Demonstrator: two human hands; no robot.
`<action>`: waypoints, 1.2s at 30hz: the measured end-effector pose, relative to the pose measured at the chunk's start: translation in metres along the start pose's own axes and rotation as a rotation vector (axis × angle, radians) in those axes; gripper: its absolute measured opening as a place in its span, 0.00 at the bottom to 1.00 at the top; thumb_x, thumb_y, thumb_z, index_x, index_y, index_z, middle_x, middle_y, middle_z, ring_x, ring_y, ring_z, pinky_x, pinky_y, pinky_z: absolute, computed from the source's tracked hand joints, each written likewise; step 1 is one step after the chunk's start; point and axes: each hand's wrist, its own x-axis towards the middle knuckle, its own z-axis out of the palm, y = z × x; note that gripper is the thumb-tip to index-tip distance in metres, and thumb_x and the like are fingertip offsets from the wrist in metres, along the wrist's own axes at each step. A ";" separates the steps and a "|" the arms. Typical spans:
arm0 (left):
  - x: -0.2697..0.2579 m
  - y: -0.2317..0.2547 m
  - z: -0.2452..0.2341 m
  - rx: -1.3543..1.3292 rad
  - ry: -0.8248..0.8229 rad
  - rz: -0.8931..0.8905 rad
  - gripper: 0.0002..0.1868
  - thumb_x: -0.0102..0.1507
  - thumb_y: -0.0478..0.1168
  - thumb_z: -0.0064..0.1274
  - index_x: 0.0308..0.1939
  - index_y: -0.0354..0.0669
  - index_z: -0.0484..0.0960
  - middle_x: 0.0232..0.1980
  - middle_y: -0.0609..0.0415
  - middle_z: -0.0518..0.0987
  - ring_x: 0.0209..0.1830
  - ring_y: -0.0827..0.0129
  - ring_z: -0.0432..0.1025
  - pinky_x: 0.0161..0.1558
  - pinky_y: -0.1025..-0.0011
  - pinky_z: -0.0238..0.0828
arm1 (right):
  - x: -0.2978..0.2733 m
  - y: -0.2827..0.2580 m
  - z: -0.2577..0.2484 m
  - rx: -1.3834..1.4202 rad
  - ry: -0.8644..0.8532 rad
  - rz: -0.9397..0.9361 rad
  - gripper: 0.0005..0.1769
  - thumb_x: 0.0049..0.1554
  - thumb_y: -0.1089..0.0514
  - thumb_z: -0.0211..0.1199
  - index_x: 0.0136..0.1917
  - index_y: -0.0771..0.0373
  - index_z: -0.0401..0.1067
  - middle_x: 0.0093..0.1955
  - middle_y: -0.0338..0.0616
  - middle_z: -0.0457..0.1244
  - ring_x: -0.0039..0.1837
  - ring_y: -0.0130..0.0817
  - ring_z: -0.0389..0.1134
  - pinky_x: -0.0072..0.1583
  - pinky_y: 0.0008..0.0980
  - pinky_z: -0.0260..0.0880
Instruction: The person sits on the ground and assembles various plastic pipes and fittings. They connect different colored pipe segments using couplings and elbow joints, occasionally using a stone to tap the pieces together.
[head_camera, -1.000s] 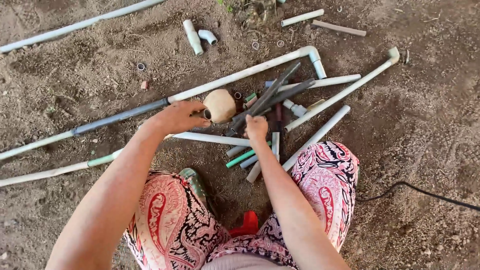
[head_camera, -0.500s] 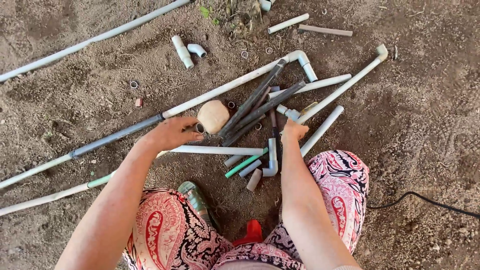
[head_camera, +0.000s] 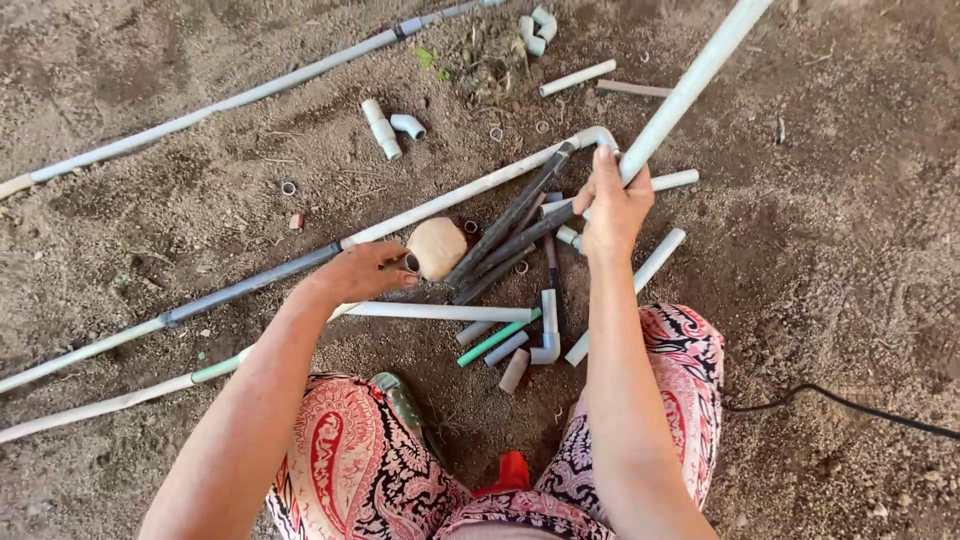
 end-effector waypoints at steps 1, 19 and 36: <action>-0.001 0.001 -0.001 -0.001 0.010 0.009 0.23 0.57 0.54 0.55 0.53 0.53 0.78 0.49 0.46 0.79 0.53 0.50 0.71 0.56 0.59 0.65 | -0.007 -0.011 0.005 0.003 -0.005 -0.012 0.09 0.57 0.58 0.59 0.39 0.60 0.61 0.23 0.38 0.55 0.21 0.24 0.56 0.26 0.22 0.56; -0.018 0.089 -0.070 -0.948 0.601 0.612 0.43 0.64 0.66 0.39 0.70 0.39 0.47 0.67 0.28 0.52 0.68 0.32 0.46 0.63 0.31 0.42 | -0.151 0.057 0.012 -0.518 -0.529 0.396 0.15 0.55 0.49 0.61 0.36 0.61 0.66 0.18 0.42 0.58 0.21 0.28 0.58 0.31 0.29 0.60; 0.037 0.002 -0.030 0.466 0.993 0.321 0.17 0.58 0.52 0.49 0.50 0.60 0.71 0.36 0.56 0.74 0.35 0.54 0.75 0.41 0.59 0.70 | 0.000 0.006 -0.009 0.199 -0.638 0.669 0.48 0.51 0.20 0.31 0.60 0.61 0.64 0.43 0.52 0.66 0.44 0.43 0.70 0.42 0.46 0.74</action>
